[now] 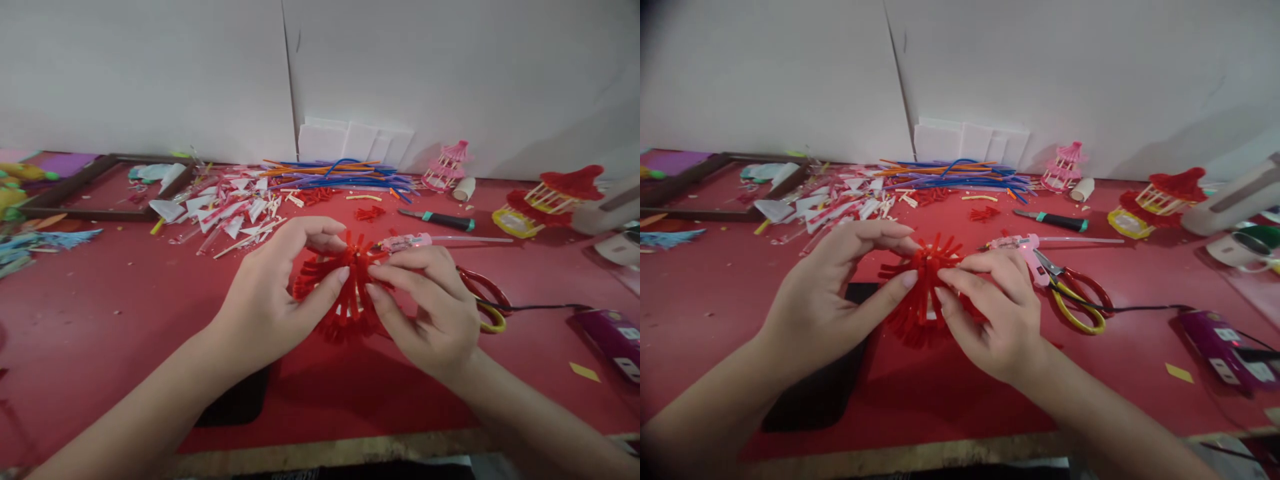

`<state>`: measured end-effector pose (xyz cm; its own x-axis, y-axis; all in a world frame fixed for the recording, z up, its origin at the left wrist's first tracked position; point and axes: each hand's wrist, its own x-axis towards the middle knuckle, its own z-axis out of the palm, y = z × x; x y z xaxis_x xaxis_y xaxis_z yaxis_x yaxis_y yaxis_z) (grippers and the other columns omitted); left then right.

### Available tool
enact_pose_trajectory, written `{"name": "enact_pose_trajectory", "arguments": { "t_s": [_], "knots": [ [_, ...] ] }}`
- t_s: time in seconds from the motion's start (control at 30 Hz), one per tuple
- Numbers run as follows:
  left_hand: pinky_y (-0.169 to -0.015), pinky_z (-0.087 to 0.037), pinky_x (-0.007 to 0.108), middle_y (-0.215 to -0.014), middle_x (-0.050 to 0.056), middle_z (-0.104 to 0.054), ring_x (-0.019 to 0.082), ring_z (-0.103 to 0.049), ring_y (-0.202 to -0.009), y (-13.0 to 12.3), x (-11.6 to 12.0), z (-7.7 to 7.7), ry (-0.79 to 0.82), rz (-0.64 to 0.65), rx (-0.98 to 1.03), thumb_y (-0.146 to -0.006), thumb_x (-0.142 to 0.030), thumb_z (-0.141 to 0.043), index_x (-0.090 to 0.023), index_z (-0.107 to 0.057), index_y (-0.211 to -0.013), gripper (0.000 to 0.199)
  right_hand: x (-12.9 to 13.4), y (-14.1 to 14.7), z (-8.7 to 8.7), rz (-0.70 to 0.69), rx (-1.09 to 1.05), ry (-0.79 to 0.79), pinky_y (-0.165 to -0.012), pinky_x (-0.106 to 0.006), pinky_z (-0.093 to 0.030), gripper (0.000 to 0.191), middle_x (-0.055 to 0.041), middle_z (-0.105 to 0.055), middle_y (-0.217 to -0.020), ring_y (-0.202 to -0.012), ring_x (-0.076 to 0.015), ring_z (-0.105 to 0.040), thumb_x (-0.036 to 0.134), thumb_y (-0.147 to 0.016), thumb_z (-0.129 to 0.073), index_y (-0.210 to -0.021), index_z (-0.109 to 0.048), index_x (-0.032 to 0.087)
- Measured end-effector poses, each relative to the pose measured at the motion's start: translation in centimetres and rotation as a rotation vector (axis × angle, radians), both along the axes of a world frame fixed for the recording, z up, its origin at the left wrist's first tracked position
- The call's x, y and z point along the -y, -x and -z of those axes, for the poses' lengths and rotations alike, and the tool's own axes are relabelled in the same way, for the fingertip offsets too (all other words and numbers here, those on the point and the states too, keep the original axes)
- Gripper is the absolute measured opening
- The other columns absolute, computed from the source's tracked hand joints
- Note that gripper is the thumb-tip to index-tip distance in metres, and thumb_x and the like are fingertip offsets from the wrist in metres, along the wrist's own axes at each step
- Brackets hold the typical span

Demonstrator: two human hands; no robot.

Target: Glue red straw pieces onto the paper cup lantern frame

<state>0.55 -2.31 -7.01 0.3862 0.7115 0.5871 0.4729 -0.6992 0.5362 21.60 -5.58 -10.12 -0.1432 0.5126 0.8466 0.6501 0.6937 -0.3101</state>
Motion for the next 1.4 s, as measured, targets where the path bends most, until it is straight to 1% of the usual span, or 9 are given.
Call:
{"name": "enact_pose_trajectory", "arguments": {
  "t_s": [0.27,0.43,0.6,0.77,0.83,0.93,1.07,1.2,1.4],
  "knots": [
    [-0.090,-0.064,0.031,-0.112,0.002,-0.076,0.018,-0.076,-0.101,-0.4,0.2,0.3,-0.070,-0.024,-0.016,-0.097,-0.018,-0.063,-0.025,-0.059,-0.124,0.028,-0.1,-0.1,0.0,-0.002,0.068,-0.039,-0.080,-0.041,-0.060,0.024,-0.0063,-0.074,-0.098,-0.089,-0.0217,-0.071,0.013,-0.095,-0.069,-0.115,-0.076,0.023],
    [-0.090,-0.064,0.028,-0.114,0.001,-0.075,0.017,-0.076,-0.102,-0.7,0.4,0.5,-0.077,-0.046,0.003,-0.096,-0.019,-0.067,-0.025,-0.059,-0.124,0.030,-0.2,-0.3,0.1,-0.019,0.117,-0.076,-0.084,-0.041,-0.059,0.024,-0.0086,-0.074,-0.100,-0.090,-0.0214,-0.069,0.008,-0.093,-0.069,-0.115,-0.075,0.017],
    [-0.090,-0.065,0.025,-0.114,0.001,-0.076,0.015,-0.077,-0.103,-0.6,0.4,0.8,-0.030,-0.044,0.042,-0.096,-0.018,-0.068,-0.025,-0.059,-0.125,0.032,0.0,-0.2,0.4,0.038,0.192,-0.116,-0.090,-0.045,-0.059,0.027,-0.0100,-0.074,-0.107,-0.096,-0.0241,-0.069,0.012,-0.094,-0.068,-0.120,-0.072,0.019],
    [-0.092,-0.066,0.030,-0.116,0.003,-0.075,0.018,-0.077,-0.104,-1.1,0.5,0.9,-0.034,-0.060,0.060,-0.097,-0.019,-0.066,-0.025,-0.058,-0.126,0.030,0.2,-0.1,0.1,0.084,0.227,-0.107,-0.092,-0.050,-0.059,0.029,-0.0114,-0.073,-0.114,-0.100,-0.0271,-0.070,0.017,-0.094,-0.064,-0.123,-0.071,0.021],
    [-0.093,-0.066,0.031,-0.118,0.004,-0.074,0.018,-0.076,-0.104,-1.2,0.5,0.8,-0.041,-0.068,0.050,-0.098,-0.020,-0.065,-0.025,-0.058,-0.126,0.030,0.3,-0.4,0.0,0.048,0.216,-0.110,-0.092,-0.048,-0.059,0.029,-0.0114,-0.074,-0.113,-0.099,-0.0262,-0.071,0.016,-0.093,-0.064,-0.122,-0.071,0.019],
    [-0.093,-0.066,0.031,-0.117,0.004,-0.074,0.018,-0.076,-0.105,-1.2,0.6,0.6,-0.052,-0.089,0.026,-0.098,-0.019,-0.064,-0.025,-0.057,-0.126,0.030,0.3,-1.4,0.3,-0.069,0.198,-0.123,-0.092,-0.045,-0.060,0.030,-0.0101,-0.074,-0.109,-0.098,-0.0238,-0.071,0.017,-0.091,-0.066,-0.120,-0.071,0.016],
    [-0.093,-0.066,0.033,-0.116,0.004,-0.074,0.019,-0.076,-0.105,-1.2,0.9,0.4,-0.042,-0.096,0.014,-0.098,-0.020,-0.063,-0.025,-0.055,-0.128,0.031,-0.1,-3.1,1.3,-0.186,0.235,-0.134,-0.087,-0.043,-0.063,0.026,-0.0060,-0.074,-0.106,-0.097,-0.0224,-0.071,0.021,-0.090,-0.073,-0.117,-0.073,0.021],
    [-0.090,-0.067,0.034,-0.119,0.005,-0.073,0.021,-0.076,-0.103,-1.6,1.1,0.5,-0.071,-0.091,0.015,-0.095,-0.028,-0.071,-0.025,-0.054,-0.127,0.036,-0.6,-3.7,1.6,-0.182,0.251,-0.160,-0.082,-0.037,-0.064,0.023,-0.0027,-0.075,-0.101,-0.095,-0.0195,-0.071,0.011,-0.090,-0.076,-0.109,-0.076,0.024],
    [-0.092,-0.066,0.035,-0.114,0.005,-0.072,0.021,-0.076,-0.104,-2.8,1.3,0.5,-0.063,-0.174,0.033,-0.093,-0.025,-0.071,-0.024,-0.054,-0.124,0.035,-0.6,-3.0,0.9,-0.172,0.268,-0.209,-0.078,-0.034,-0.065,0.016,-0.0031,-0.077,-0.095,-0.090,-0.0183,-0.071,0.007,-0.089,-0.078,-0.097,-0.078,0.020]
  ]
}}
